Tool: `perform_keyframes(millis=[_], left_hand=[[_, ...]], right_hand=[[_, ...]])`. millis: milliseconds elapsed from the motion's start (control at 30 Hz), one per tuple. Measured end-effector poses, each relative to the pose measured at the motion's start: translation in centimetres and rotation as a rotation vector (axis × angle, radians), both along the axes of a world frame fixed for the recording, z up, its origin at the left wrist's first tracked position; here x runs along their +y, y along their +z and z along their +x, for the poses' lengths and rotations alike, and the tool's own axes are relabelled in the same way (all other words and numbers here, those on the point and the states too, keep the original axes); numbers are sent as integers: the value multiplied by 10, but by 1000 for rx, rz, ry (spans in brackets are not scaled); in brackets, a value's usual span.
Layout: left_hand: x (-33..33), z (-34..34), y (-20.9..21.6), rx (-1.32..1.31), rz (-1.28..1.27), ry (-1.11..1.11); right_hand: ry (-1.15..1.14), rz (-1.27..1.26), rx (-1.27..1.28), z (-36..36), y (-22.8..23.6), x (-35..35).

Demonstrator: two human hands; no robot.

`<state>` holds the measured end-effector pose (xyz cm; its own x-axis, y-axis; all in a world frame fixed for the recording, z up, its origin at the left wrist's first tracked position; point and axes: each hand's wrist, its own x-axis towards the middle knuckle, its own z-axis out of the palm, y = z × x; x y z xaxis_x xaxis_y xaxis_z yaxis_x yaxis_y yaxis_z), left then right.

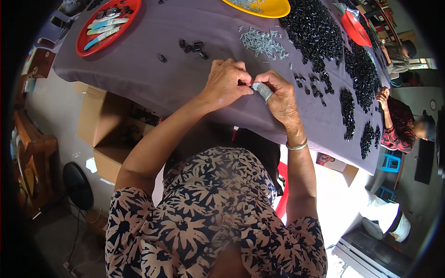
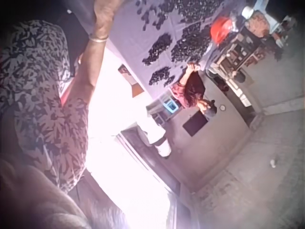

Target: Assembling small plastic housings by manually inserting metal pins into them at a production table.

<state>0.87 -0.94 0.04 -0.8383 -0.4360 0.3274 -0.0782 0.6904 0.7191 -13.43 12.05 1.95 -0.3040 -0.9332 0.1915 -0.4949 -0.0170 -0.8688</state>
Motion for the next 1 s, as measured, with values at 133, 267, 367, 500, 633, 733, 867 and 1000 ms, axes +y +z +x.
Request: perform_keyframes(millis=[133,267,367,500,633,733,867,1000], left_hand=[[0,1,0,13,6,-1],[0,1,1,10,2,-5],[0,1,0,25,-12,-3],[0,0,0,43,-25,-1],[-1,-2,-3,32,-73,12],[-3,-3,-6,-4,-55,22],[-2,-3,-4,28,-53,15],[-3,0,-1,52,-93,-21]], right_hand=[[3,1,-37,-2,-3,1],[1,38,-15,-1,-1,-2],[-13,29,-1,1,-1,-3],[-56,-64,143,12,8,-5],[-83,-87,353,23,12,-6],[-97,-87,381,24,11,-6],[-163,-69,270,23,7,-6],[-191,-78,178,28,2,-3]])
